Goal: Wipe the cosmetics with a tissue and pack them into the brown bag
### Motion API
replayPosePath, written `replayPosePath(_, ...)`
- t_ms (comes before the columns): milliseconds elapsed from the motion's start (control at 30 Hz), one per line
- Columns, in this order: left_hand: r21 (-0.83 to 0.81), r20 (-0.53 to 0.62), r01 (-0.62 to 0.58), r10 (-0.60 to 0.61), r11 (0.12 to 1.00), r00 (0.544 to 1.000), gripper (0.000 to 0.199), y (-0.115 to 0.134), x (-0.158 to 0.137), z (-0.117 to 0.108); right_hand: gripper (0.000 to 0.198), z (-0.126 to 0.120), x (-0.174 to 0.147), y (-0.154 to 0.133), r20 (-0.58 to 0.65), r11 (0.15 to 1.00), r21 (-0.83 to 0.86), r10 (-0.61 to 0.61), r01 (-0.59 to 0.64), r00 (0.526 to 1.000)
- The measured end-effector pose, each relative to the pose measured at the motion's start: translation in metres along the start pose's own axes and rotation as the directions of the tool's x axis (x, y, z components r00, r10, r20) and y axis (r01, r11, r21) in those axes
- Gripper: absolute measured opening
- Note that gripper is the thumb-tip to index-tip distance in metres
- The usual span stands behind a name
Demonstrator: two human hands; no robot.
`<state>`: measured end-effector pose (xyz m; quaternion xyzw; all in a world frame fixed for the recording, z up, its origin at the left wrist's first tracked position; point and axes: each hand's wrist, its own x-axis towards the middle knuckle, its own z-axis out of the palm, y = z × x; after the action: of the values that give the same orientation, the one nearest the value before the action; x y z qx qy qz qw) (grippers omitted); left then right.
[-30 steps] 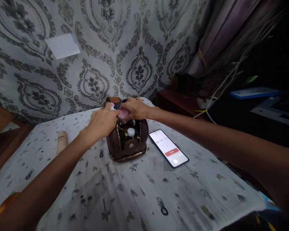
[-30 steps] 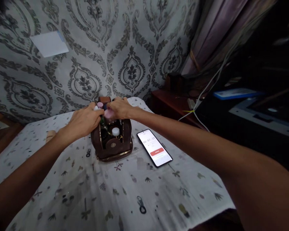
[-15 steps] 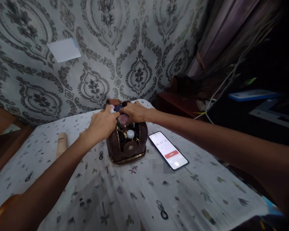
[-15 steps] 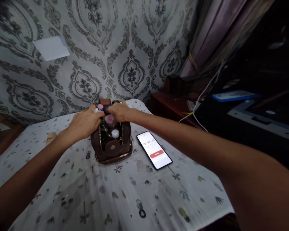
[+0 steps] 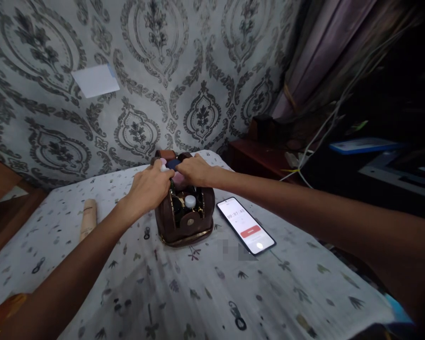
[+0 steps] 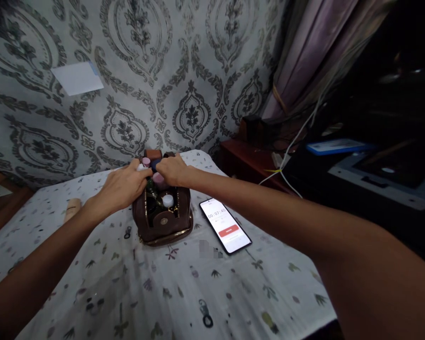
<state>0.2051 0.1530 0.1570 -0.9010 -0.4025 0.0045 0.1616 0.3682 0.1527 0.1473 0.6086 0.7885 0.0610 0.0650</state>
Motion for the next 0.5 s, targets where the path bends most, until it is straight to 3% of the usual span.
replayPosePath(167, 0.002, 0.000, 0.001, -0.001, 1.000, 1.000, 0.036, -0.001, 0.000, 0.001, 0.029, -0.003, -0.002, 0.005, -0.003, 0.999, 0.013, -0.036, 0.036, 0.999)
replayPosePath(367, -0.039, -0.008, -0.002, 0.002, 0.999, 1.000, 0.038, -0.003, -0.002, 0.001, 0.023, -0.010, -0.014, 0.022, -0.109, 0.991, 0.109, -0.069, 0.081, 0.992)
replayPosePath(500, -0.096, -0.033, 0.017, -0.021, 0.995, 0.999, 0.039, -0.003, -0.002, 0.003, 0.021, -0.001, -0.029, 0.029, -0.135, 0.962, 0.118, -0.229, 0.245, 0.964)
